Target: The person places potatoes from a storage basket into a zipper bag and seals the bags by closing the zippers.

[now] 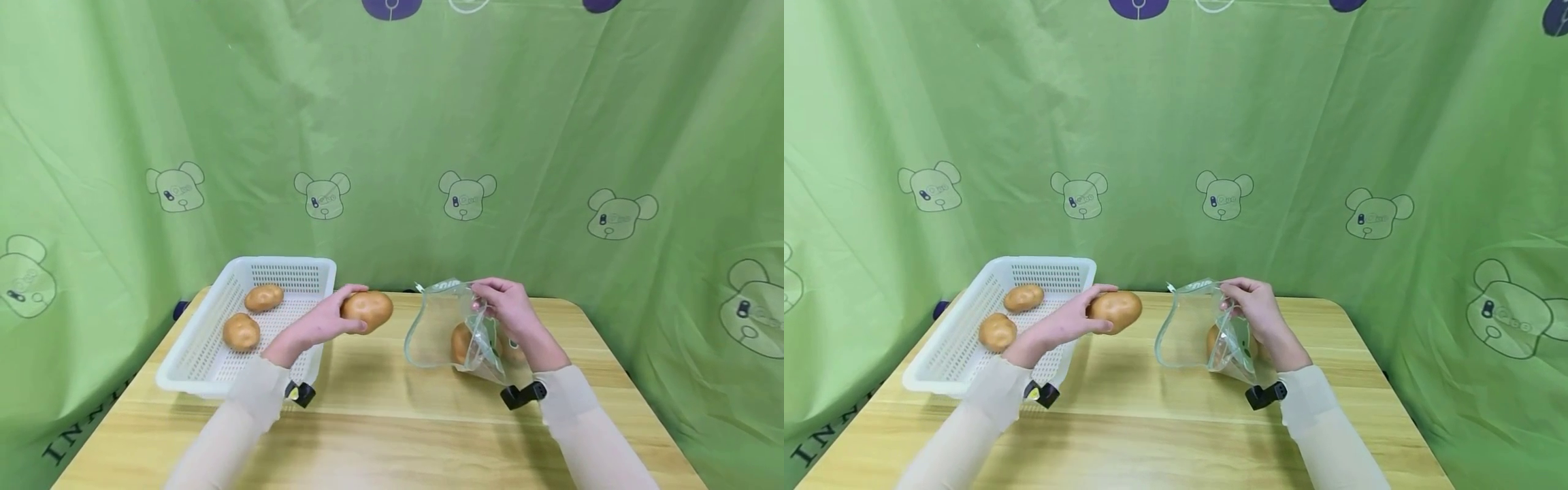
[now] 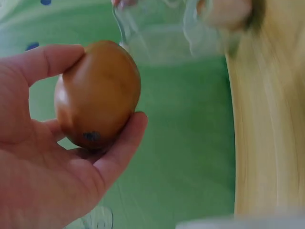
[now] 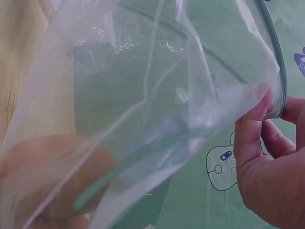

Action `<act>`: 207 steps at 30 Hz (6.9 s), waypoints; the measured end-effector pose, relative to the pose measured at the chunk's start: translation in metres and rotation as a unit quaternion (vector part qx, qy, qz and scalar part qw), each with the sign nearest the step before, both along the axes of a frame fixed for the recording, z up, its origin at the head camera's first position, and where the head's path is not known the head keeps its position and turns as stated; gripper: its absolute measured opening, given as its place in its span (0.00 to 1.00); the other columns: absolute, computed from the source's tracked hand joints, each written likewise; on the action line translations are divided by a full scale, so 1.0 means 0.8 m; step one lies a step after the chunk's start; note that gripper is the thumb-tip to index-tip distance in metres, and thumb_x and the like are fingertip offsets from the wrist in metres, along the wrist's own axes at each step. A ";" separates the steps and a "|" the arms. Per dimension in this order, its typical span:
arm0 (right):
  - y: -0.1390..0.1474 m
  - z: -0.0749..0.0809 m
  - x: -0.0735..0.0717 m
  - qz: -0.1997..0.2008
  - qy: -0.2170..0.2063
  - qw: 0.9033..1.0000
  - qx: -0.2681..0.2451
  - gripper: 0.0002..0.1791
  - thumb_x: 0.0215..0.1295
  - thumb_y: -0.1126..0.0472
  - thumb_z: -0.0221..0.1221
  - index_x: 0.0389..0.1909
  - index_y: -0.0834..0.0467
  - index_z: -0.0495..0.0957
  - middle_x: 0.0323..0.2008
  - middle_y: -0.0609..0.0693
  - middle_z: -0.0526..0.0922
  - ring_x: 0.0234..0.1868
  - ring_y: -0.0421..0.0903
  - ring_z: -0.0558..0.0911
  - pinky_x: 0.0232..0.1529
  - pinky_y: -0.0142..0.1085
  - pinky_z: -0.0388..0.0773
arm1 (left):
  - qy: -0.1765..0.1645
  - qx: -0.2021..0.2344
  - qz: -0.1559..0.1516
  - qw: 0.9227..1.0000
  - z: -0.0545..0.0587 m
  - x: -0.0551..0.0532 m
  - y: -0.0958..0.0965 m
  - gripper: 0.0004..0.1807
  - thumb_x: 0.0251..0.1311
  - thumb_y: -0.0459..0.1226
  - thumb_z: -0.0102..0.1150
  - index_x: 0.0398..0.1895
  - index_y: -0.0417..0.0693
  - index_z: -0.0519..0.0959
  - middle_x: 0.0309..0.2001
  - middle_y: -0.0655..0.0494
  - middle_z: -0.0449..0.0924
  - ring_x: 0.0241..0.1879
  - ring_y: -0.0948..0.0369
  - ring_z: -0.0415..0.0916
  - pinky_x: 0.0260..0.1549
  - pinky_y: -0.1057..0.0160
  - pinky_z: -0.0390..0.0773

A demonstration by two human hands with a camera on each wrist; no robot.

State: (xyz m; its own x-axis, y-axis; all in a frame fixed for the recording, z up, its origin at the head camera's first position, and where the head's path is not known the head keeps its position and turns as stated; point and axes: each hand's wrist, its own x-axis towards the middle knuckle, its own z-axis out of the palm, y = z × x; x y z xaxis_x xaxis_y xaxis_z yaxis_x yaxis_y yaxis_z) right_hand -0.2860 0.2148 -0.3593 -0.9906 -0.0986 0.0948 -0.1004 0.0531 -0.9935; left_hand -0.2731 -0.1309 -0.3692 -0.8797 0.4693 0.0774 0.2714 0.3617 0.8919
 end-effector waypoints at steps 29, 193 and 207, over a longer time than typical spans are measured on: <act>-0.004 0.009 0.007 0.009 0.033 0.998 -0.053 0.06 0.64 0.67 0.58 0.32 0.58 0.83 0.21 0.47 0.79 0.22 0.39 0.78 0.20 0.27 0.73 | 0.094 -0.064 -0.097 0.989 -0.021 0.035 0.131 0.33 0.56 0.41 0.64 0.65 0.49 0.65 0.54 0.49 0.74 0.47 0.62 0.73 0.47 0.66 0.73; -0.001 0.002 0.005 0.020 0.040 0.998 -0.051 0.07 0.65 0.68 0.56 0.32 0.58 0.83 0.21 0.47 0.79 0.22 0.39 0.78 0.23 0.28 0.75 | -0.031 -0.225 0.040 0.973 -0.085 -0.072 -0.217 0.43 0.45 0.39 0.68 0.64 0.34 0.59 0.54 0.31 0.65 0.51 0.41 0.68 0.51 0.42 0.69; 0.001 -0.002 0.001 0.023 0.043 0.997 -0.052 0.07 0.65 0.68 0.56 0.32 0.57 0.83 0.22 0.47 0.79 0.22 0.39 0.78 0.22 0.27 0.74 | 0.045 -0.151 0.057 0.986 -0.061 -0.074 -0.192 0.39 0.48 0.37 0.69 0.63 0.34 0.62 0.53 0.34 0.69 0.47 0.44 0.71 0.44 0.48 0.76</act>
